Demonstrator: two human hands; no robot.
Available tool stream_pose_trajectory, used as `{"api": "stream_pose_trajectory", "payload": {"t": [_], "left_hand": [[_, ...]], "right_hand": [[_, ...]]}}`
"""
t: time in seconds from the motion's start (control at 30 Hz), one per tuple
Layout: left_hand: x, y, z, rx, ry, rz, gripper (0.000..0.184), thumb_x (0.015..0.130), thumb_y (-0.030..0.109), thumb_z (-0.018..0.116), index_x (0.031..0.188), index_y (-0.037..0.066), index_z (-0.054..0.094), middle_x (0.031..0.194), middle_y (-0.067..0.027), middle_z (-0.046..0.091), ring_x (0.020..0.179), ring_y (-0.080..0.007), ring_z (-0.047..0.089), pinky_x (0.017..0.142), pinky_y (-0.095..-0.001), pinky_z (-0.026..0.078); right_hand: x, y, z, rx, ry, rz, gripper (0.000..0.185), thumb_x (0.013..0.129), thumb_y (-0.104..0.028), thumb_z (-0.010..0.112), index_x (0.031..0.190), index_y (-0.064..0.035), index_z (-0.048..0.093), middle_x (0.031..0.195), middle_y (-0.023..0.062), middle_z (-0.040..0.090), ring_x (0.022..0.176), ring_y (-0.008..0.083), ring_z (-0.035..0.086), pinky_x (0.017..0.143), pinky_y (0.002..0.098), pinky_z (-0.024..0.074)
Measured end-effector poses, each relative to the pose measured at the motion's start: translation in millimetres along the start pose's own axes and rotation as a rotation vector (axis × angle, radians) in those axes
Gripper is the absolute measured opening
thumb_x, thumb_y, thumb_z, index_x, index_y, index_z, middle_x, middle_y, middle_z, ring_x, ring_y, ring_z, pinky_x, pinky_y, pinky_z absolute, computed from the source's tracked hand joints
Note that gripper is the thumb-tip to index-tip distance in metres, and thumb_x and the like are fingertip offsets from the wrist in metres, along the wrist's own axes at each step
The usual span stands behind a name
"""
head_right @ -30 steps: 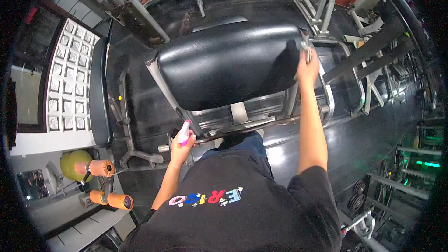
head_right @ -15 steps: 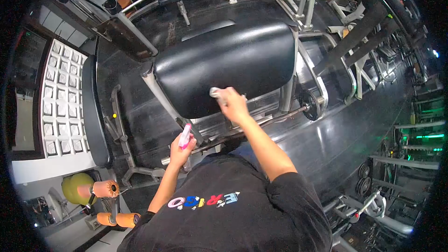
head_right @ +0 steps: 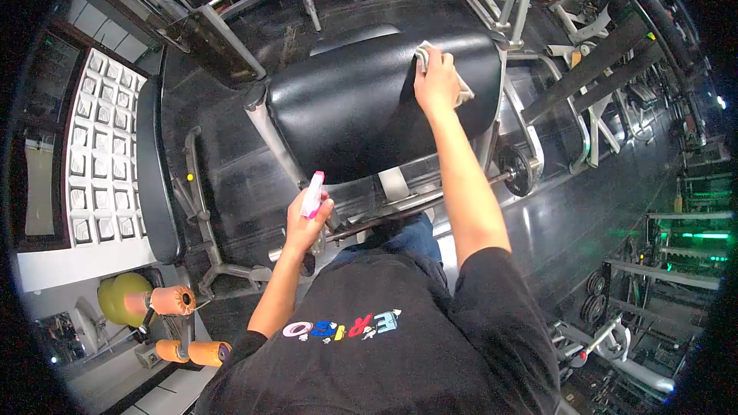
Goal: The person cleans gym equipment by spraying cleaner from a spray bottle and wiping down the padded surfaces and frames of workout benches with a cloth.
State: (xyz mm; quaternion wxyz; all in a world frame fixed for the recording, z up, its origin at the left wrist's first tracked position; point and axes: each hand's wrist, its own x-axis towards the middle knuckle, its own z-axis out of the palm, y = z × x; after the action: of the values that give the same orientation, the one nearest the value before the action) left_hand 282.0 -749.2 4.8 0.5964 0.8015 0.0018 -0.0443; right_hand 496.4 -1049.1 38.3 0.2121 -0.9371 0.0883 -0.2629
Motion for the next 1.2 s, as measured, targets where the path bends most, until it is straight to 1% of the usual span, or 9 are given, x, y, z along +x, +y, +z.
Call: {"api": "stream_pose_trajectory", "payload": {"t": [0.6, 0.67, 0.77, 0.9, 0.93, 1.0, 1.1, 1.17, 1.2], "left_hand": [[36, 13, -7, 0.002, 0.112, 0.03, 0.026, 0.081, 0.023, 0.075, 0.087, 0.002, 0.061, 0.077, -0.0077, 0.062, 0.07, -0.0161, 0.057, 0.066, -0.0313, 0.047], [32, 9, -10, -0.041, 0.191, 0.118, 0.016, 0.087, 0.008, 0.069, 0.097, 0.0, 0.059, 0.081, -0.003, 0.06, 0.065, -0.0091, 0.058, 0.061, -0.0249, 0.049], [21, 6, -15, -0.112, 0.228, 0.144, 0.017, 0.087, 0.008, 0.068, 0.099, 0.0, 0.059, 0.084, -0.003, 0.06, 0.067, -0.009, 0.058, 0.062, -0.0247, 0.049], [-9, -19, -17, -0.1, 0.191, 0.071, 0.027, 0.088, 0.02, 0.069, 0.104, 0.001, 0.058, 0.086, -0.0029, 0.059, 0.068, -0.0091, 0.058, 0.063, -0.0245, 0.049], [-17, -18, -15, -0.191, 0.214, -0.056, 0.036, 0.083, 0.032, 0.074, 0.098, 0.002, 0.063, 0.086, -0.0076, 0.065, 0.079, -0.0159, 0.061, 0.075, -0.0318, 0.049], [-31, -30, -11, -0.178, 0.204, -0.114, 0.033, 0.083, 0.028, 0.075, 0.098, 0.001, 0.062, 0.086, -0.0063, 0.064, 0.079, -0.0132, 0.061, 0.073, -0.0295, 0.049], [-47, -42, -2, -0.197, 0.173, -0.157, 0.027, 0.084, 0.02, 0.075, 0.099, 0.002, 0.061, 0.086, -0.0042, 0.063, 0.075, -0.0111, 0.06, 0.07, -0.0277, 0.05], [-56, -30, 2, -0.289, 0.147, -0.235, 0.026, 0.084, 0.017, 0.074, 0.101, 0.002, 0.06, 0.087, -0.0048, 0.063, 0.074, -0.011, 0.061, 0.068, -0.0274, 0.051], [-60, -32, 2, -0.288, 0.152, -0.233, 0.026, 0.084, 0.017, 0.074, 0.101, 0.002, 0.06, 0.087, -0.0048, 0.063, 0.074, -0.011, 0.061, 0.068, -0.0274, 0.051]], "right_hand": [[1, 20, 1, 0.148, -0.019, -0.03, 0.033, 0.092, -0.027, 0.061, 0.12, -0.0125, 0.054, 0.109, 0.0175, 0.057, 0.098, 0.0403, 0.061, 0.082, 0.0496, 0.0484], [-2, 17, 2, 0.143, -0.009, -0.003, 0.034, 0.092, -0.027, 0.062, 0.121, -0.0129, 0.054, 0.109, 0.0172, 0.057, 0.098, 0.0397, 0.061, 0.082, 0.0491, 0.0485], [-5, 10, 3, 0.127, 0.015, 0.043, 0.034, 0.091, -0.025, 0.062, 0.122, -0.0133, 0.056, 0.108, 0.0166, 0.057, 0.1, 0.0387, 0.061, 0.084, 0.048, 0.0485], [-2, -11, 1, 0.112, 0.011, 0.11, 0.032, 0.09, -0.024, 0.062, 0.121, -0.0139, 0.059, 0.109, 0.0164, 0.058, 0.102, 0.0378, 0.06, 0.086, 0.0471, 0.0481], [-3, -22, 3, 0.074, -0.013, 0.116, 0.031, 0.092, -0.026, 0.06, 0.12, -0.0132, 0.059, 0.111, 0.0167, 0.058, 0.103, 0.0376, 0.06, 0.087, 0.0472, 0.0482], [-11, -58, 6, -0.052, -0.096, 0.03, 0.034, 0.094, -0.032, 0.055, 0.117, -0.0075, 0.059, 0.107, 0.0206, 0.059, 0.101, 0.0392, 0.061, 0.085, 0.0498, 0.0495], [-47, -124, 37, 0.172, -0.271, -0.055, 0.027, 0.092, -0.023, 0.054, 0.098, 0.0026, 0.06, 0.093, 0.0213, 0.061, 0.092, 0.0405, 0.063, 0.08, 0.0515, 0.051], [-88, -165, 19, 0.187, -0.489, -0.392, 0.022, 0.083, -0.013, 0.062, 0.104, -0.0081, 0.063, 0.098, 0.017, 0.058, 0.09, 0.0353, 0.064, 0.078, 0.0484, 0.0523], [-112, -164, 35, 0.256, -0.37, -0.587, 0.026, 0.078, -0.01, 0.063, 0.104, -0.0132, 0.064, 0.098, 0.0132, 0.057, 0.09, 0.0321, 0.063, 0.076, 0.0461, 0.0523]]}}
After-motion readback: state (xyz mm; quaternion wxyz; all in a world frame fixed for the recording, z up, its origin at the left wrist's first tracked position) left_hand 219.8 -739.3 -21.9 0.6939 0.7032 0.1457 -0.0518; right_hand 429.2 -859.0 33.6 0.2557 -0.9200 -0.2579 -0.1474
